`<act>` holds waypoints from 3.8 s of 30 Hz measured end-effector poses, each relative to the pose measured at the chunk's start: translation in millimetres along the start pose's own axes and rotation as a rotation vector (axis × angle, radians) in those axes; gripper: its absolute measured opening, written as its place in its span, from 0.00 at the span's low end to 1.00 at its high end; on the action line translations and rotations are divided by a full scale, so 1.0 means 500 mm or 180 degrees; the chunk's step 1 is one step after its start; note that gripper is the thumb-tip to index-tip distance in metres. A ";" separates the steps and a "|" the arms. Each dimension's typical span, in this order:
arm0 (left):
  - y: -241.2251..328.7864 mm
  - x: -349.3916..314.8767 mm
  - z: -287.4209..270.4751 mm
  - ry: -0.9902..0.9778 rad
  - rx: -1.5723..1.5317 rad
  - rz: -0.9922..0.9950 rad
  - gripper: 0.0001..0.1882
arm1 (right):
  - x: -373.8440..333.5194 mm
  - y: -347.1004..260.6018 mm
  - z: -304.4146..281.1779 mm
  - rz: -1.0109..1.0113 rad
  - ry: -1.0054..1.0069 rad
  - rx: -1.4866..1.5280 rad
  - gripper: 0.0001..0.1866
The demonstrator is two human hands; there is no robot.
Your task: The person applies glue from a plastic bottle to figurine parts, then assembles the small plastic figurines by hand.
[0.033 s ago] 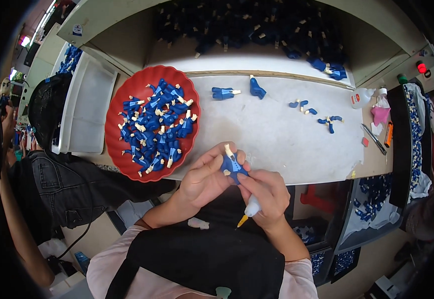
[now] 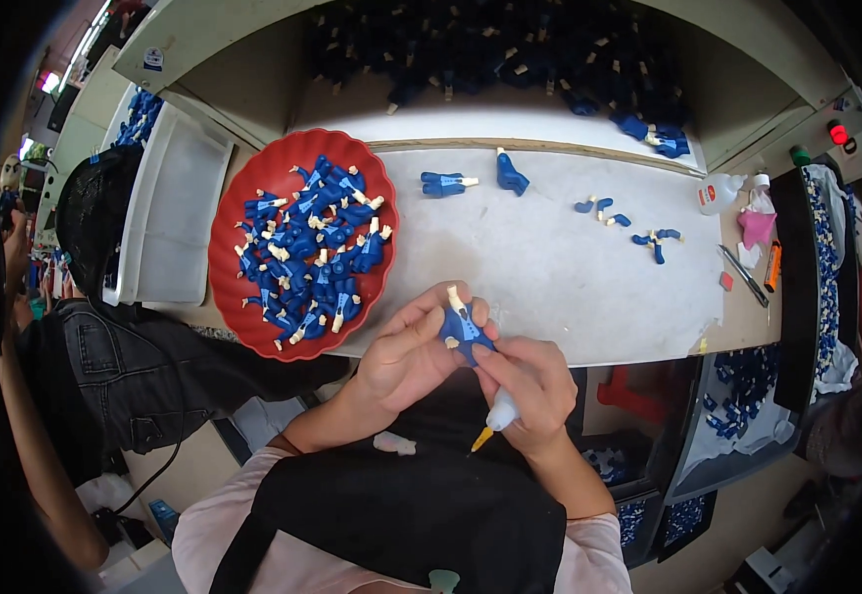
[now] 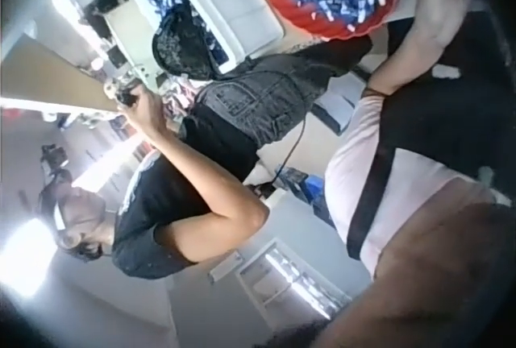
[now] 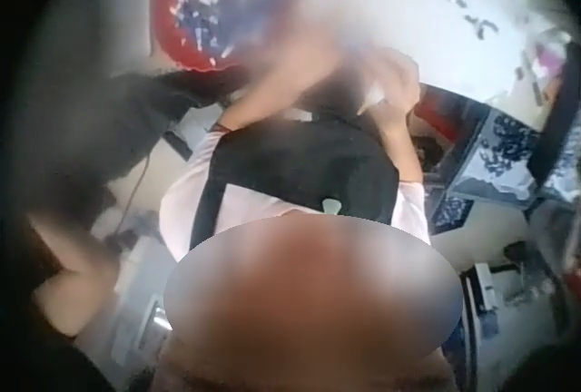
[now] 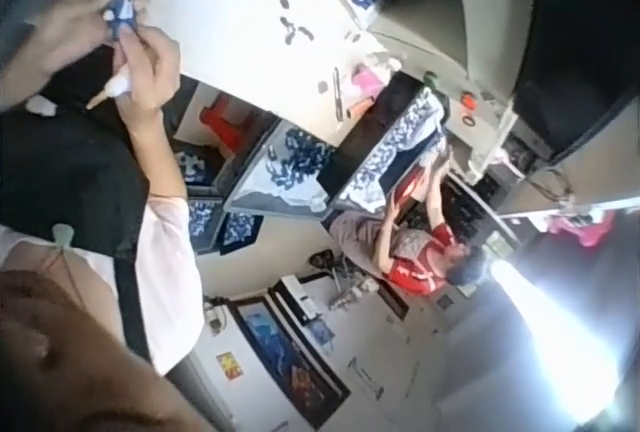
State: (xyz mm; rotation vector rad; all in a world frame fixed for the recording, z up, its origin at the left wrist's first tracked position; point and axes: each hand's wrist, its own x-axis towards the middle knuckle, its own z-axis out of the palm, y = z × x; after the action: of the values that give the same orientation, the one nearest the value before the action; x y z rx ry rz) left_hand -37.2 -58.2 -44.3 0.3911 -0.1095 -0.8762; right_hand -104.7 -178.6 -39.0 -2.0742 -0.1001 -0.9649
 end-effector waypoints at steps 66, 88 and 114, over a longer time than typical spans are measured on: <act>0.001 0.014 -0.041 -0.0092 0.0091 -0.0440 0.17 | -0.001 0.038 -0.010 -0.0834 -0.0196 -0.0455 0.12; 0.005 0.003 -0.036 0.0313 -0.0229 -0.0465 0.16 | 0.011 -0.022 -0.083 0.1323 -0.0994 -0.0039 0.20; 0.003 0.005 -0.004 0.0223 0.0266 -0.0503 0.10 | 0.000 0.028 0.006 0.1089 0.1233 0.1844 0.21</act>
State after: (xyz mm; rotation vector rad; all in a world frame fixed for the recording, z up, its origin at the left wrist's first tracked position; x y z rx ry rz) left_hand -34.4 -58.8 -45.7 0.5133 -0.0509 -1.0149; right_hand -97.3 -185.7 -49.3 -1.3010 0.1575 -0.9646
